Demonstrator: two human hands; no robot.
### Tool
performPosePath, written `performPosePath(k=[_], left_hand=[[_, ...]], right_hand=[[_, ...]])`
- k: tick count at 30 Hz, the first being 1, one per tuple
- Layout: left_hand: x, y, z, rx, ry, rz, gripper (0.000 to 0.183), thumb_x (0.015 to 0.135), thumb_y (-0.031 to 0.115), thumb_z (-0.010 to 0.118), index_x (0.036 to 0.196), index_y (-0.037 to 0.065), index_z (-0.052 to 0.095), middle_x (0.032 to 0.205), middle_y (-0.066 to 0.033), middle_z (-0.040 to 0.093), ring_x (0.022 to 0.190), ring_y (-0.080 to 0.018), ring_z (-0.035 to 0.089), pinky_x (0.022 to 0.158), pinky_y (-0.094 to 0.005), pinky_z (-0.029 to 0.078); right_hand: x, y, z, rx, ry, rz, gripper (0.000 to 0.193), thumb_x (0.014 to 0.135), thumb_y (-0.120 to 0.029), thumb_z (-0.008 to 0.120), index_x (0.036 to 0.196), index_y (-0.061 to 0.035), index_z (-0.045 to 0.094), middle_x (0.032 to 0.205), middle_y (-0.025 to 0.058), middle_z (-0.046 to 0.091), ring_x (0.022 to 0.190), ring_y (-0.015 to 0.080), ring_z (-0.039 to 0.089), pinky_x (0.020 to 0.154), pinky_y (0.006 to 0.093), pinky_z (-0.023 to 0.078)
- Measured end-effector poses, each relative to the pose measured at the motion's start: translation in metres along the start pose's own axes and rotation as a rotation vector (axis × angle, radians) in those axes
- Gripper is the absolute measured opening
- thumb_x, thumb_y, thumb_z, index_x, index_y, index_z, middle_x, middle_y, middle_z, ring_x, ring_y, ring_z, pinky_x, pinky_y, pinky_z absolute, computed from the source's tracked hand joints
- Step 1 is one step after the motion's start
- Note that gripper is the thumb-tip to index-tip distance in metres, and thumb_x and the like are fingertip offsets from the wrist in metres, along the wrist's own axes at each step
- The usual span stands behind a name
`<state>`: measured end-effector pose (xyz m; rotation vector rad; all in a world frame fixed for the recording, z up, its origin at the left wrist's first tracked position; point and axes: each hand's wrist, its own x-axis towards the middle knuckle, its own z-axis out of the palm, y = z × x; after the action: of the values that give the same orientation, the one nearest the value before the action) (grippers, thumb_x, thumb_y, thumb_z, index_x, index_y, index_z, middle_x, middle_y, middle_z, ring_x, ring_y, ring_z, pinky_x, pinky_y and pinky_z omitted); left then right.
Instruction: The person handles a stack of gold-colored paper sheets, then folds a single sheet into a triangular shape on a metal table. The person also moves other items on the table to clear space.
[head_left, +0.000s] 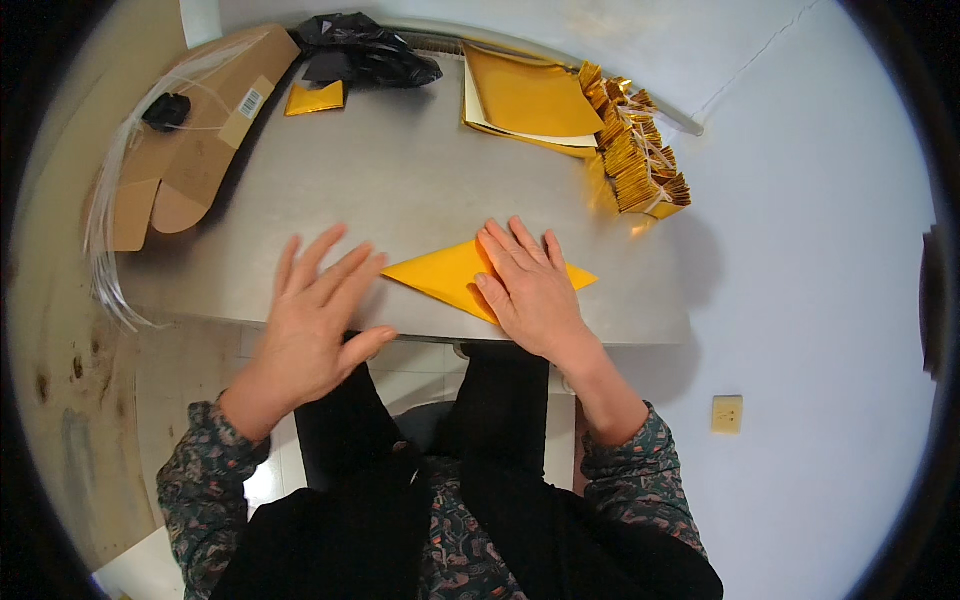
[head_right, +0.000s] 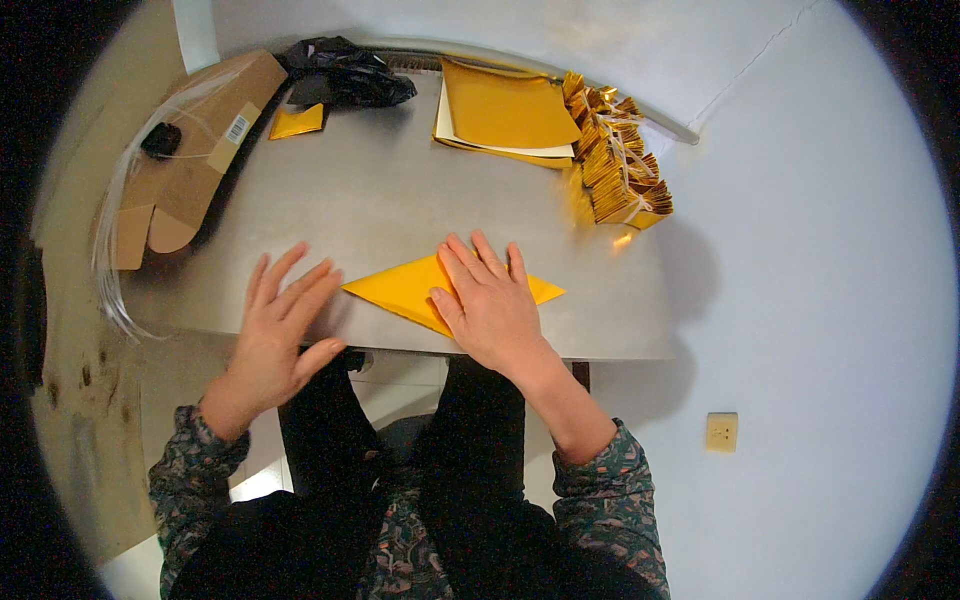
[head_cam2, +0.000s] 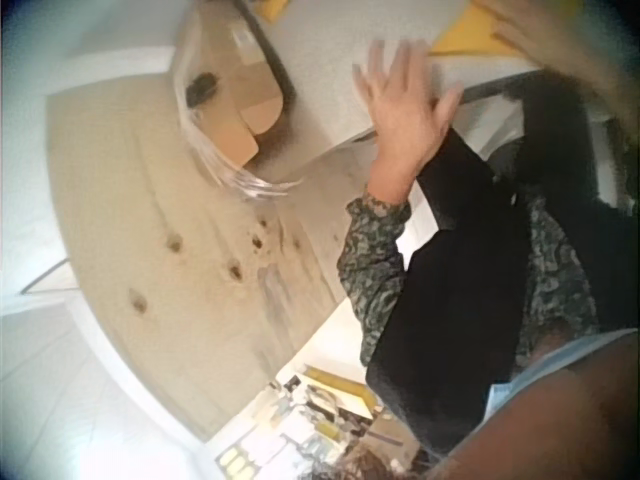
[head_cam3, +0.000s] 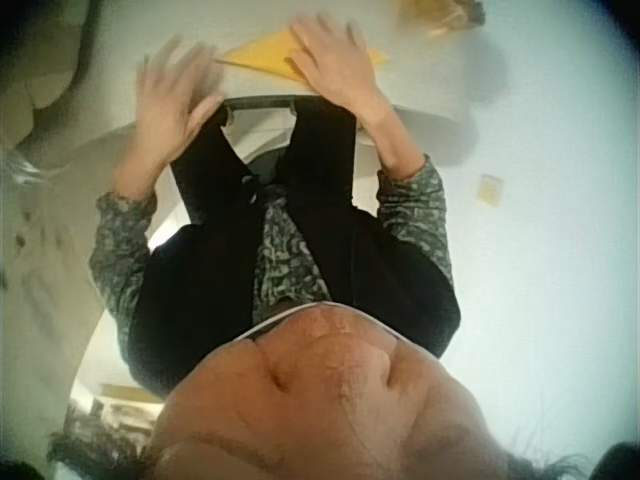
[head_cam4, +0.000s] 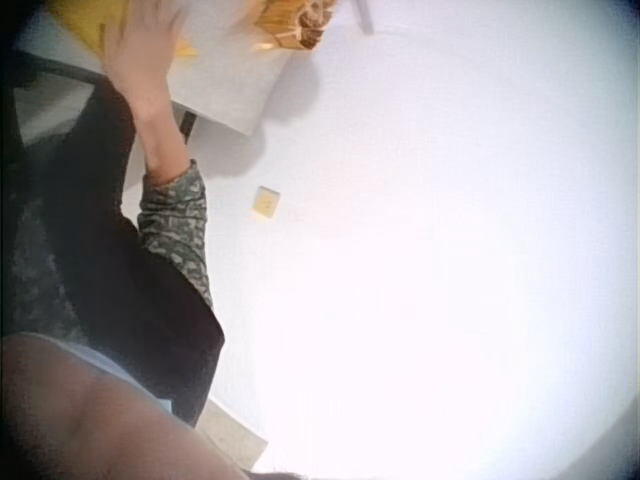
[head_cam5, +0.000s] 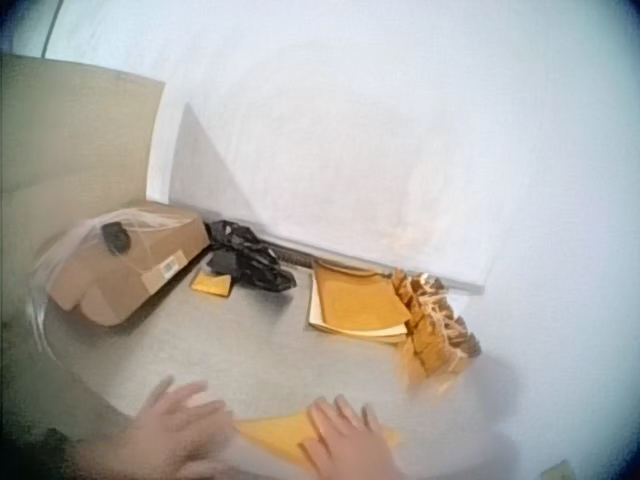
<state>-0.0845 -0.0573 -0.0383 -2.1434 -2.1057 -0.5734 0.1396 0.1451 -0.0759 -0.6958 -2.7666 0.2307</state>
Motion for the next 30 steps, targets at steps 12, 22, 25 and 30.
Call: performPosePath(k=[12, 22, 25, 30], left_hand=[[0.044, 0.02, 0.061, -0.033, 0.117, 0.14, 0.054, 0.092, 0.037, 0.072, 0.132, 0.001, 0.063, 0.138, -0.0129, 0.061, 0.131, -0.0315, 0.053, 0.114, -0.0459, 0.039], [0.043, 0.022, 0.062, -0.047, 0.148, 0.152, 0.052, 0.09, 0.033, 0.073, 0.13, 0.001, 0.062, 0.136, -0.0137, 0.06, 0.129, -0.0325, 0.053, 0.111, -0.0456, 0.041], [0.041, 0.024, 0.062, -0.057, 0.149, 0.165, 0.053, 0.088, 0.032, 0.075, 0.13, 0.001, 0.062, 0.135, -0.0134, 0.059, 0.127, -0.033, 0.053, 0.11, -0.0457, 0.042], [0.026, 0.031, 0.059, -0.161, 0.136, 0.175, 0.058, 0.085, 0.03, 0.079, 0.132, 0.002, 0.061, 0.131, -0.012, 0.058, 0.124, -0.0327, 0.054, 0.107, -0.0455, 0.043]], right_hand=[[0.001, 0.002, 0.004, 0.044, 0.162, -0.061, 0.055, 0.101, -0.035, 0.058, 0.147, -0.0044, 0.054, 0.154, 0.0152, 0.051, 0.149, 0.0387, 0.037, 0.125, 0.0575, 0.021], [-0.051, 0.004, -0.018, 0.148, 0.046, -0.216, 0.049, 0.093, -0.028, 0.073, 0.137, -0.0108, 0.062, 0.145, 0.0086, 0.06, 0.141, 0.0296, 0.049, 0.122, 0.0543, 0.03], [-0.056, 0.007, -0.019, 0.16, 0.065, -0.234, 0.047, 0.09, -0.025, 0.076, 0.134, -0.0119, 0.065, 0.142, 0.0074, 0.062, 0.138, 0.0274, 0.054, 0.12, 0.0524, 0.034], [-0.054, 0.013, -0.027, 0.204, 0.061, -0.296, 0.035, 0.088, -0.018, 0.077, 0.122, -0.0118, 0.071, 0.135, 0.0061, 0.067, 0.132, 0.0264, 0.059, 0.115, 0.0507, 0.04]])
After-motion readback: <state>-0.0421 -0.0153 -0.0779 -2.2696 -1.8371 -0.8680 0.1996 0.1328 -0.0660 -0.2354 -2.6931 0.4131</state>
